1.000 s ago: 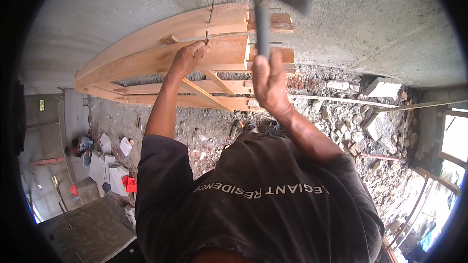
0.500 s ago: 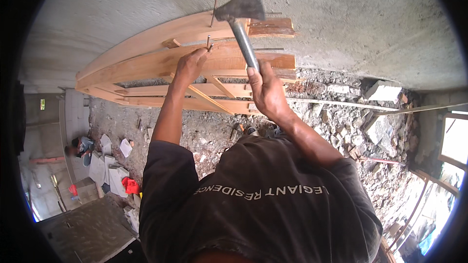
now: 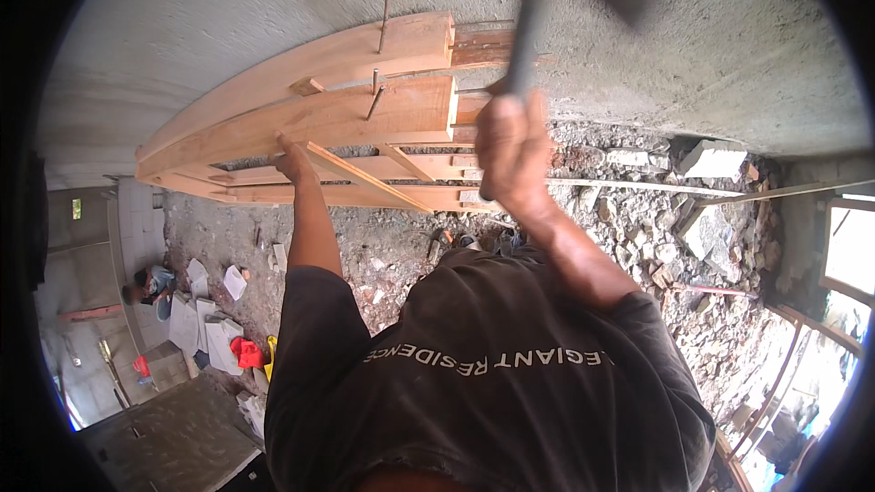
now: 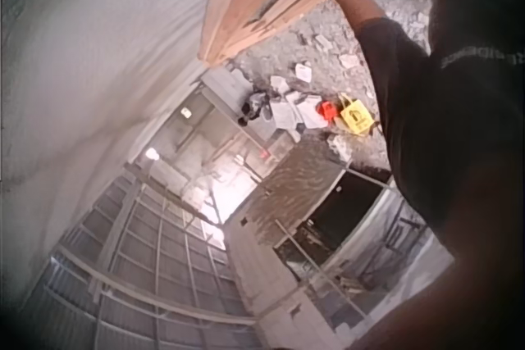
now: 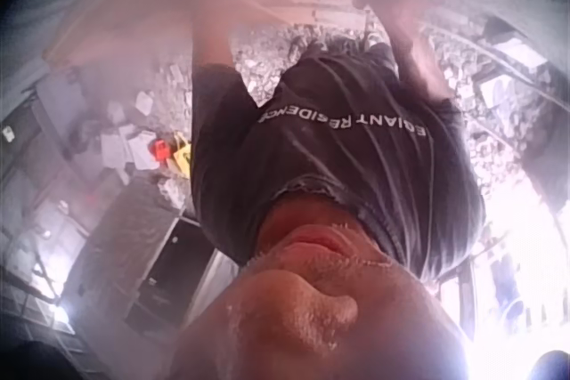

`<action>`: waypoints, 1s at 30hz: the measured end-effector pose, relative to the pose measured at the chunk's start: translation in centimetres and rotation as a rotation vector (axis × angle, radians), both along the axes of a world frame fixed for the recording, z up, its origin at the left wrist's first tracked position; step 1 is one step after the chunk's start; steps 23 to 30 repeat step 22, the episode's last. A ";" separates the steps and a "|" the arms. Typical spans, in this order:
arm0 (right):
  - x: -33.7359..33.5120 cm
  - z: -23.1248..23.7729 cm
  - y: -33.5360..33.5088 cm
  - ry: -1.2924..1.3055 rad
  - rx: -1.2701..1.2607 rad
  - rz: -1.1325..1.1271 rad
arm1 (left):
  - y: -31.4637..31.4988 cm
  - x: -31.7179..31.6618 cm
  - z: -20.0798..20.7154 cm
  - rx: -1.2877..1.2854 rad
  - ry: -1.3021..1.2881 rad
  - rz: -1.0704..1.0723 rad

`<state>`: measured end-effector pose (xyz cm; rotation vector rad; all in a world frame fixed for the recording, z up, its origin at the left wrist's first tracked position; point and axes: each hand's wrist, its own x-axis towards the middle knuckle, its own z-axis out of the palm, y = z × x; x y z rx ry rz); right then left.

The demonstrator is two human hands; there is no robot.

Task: The person uses a power drill to fasten wooden planks together, then hammers nails into the assembled frame. The person works on a wooden structure in a construction area, using a drill and hammer to secure the pieces.

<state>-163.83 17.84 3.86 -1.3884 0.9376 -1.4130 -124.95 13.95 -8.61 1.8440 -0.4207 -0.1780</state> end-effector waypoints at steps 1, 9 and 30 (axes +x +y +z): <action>0.9 -1.2 0.6 0.297 0.143 0.058 | -0.2 0.6 -1.0 -0.056 0.109 -0.050; -0.5 -1.6 0.9 0.442 0.420 0.234 | -1.0 -0.3 -2.9 -0.053 0.063 -0.099; 1.0 -3.3 1.1 0.601 0.567 0.314 | -1.3 0.3 -2.7 0.100 -0.028 -0.060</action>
